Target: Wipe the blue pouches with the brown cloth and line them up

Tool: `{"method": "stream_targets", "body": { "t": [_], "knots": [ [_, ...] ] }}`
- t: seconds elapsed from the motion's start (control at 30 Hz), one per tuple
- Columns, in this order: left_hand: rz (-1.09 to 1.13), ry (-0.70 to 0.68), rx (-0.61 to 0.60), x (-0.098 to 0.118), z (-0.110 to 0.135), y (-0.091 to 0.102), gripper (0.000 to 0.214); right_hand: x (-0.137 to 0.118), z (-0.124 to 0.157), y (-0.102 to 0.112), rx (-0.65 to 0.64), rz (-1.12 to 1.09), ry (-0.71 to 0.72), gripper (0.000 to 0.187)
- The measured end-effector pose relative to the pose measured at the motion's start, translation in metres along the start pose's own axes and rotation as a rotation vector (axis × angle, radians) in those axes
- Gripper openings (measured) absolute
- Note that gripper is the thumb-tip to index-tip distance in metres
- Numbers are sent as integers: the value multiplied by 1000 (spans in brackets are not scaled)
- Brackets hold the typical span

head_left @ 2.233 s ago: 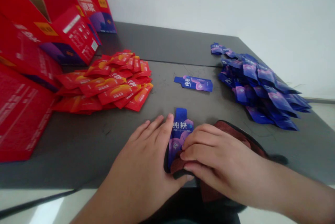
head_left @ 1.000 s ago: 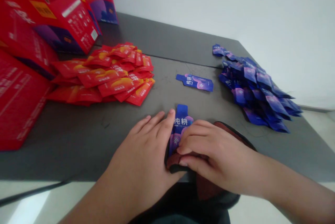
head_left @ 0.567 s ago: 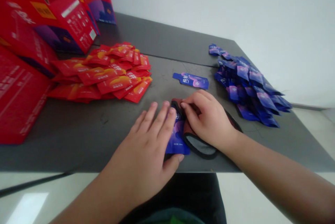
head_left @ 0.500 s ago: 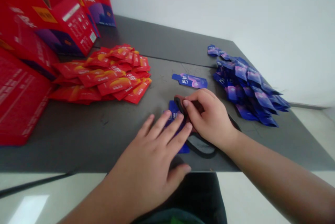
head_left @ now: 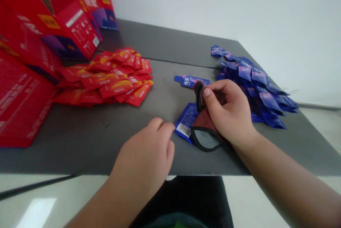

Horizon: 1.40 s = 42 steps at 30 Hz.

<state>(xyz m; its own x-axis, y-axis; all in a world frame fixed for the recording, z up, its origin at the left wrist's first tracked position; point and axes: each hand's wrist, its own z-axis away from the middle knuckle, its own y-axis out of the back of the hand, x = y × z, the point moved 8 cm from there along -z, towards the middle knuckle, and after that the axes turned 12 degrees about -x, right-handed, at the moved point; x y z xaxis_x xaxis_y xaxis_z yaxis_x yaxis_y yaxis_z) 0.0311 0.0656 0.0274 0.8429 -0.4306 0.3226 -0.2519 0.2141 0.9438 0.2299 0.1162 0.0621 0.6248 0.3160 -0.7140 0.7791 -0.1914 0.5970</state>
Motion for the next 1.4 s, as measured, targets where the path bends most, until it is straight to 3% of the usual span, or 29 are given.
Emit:
{"method": "stream_targets", "body": {
  "t": [0.1,0.2,0.27,0.33,0.47,0.63,0.73,0.87,0.97,1.07,1.17,1.4],
  "knots": [
    [-7,4,-21,0,-4,2,28,0,-1,1,-7,-12,0,20],
    [13,-205,-14,17,-13,4,37,1,-2,5,1,-35,-7,22],
    [27,-369,-94,30,-18,-4,37,2,-2,9,23,-40,-8,22],
    [47,-415,-159,36,-19,-13,33,4,-2,13,39,-24,-7,21],
    [34,-357,-145,36,-8,-19,38,7,-2,14,5,-15,-17,23],
    [17,-345,-83,40,6,-12,37,7,-2,9,-49,-65,-27,21],
    [29,-349,-71,47,-4,-4,22,6,-1,11,-24,-49,-20,19],
    [-8,-404,-71,58,-29,1,25,3,-2,22,88,-25,21,15],
    [1,-456,-153,60,-44,-6,28,2,-2,30,165,-30,51,14],
    [16,-446,-209,54,-46,-11,32,2,-2,32,175,-43,53,13],
    [17,-420,-188,47,-37,-8,36,1,-2,31,162,-44,48,12],
    [2,-200,-107,21,-11,-6,51,-1,-1,23,93,-77,62,10]
  ]
}}
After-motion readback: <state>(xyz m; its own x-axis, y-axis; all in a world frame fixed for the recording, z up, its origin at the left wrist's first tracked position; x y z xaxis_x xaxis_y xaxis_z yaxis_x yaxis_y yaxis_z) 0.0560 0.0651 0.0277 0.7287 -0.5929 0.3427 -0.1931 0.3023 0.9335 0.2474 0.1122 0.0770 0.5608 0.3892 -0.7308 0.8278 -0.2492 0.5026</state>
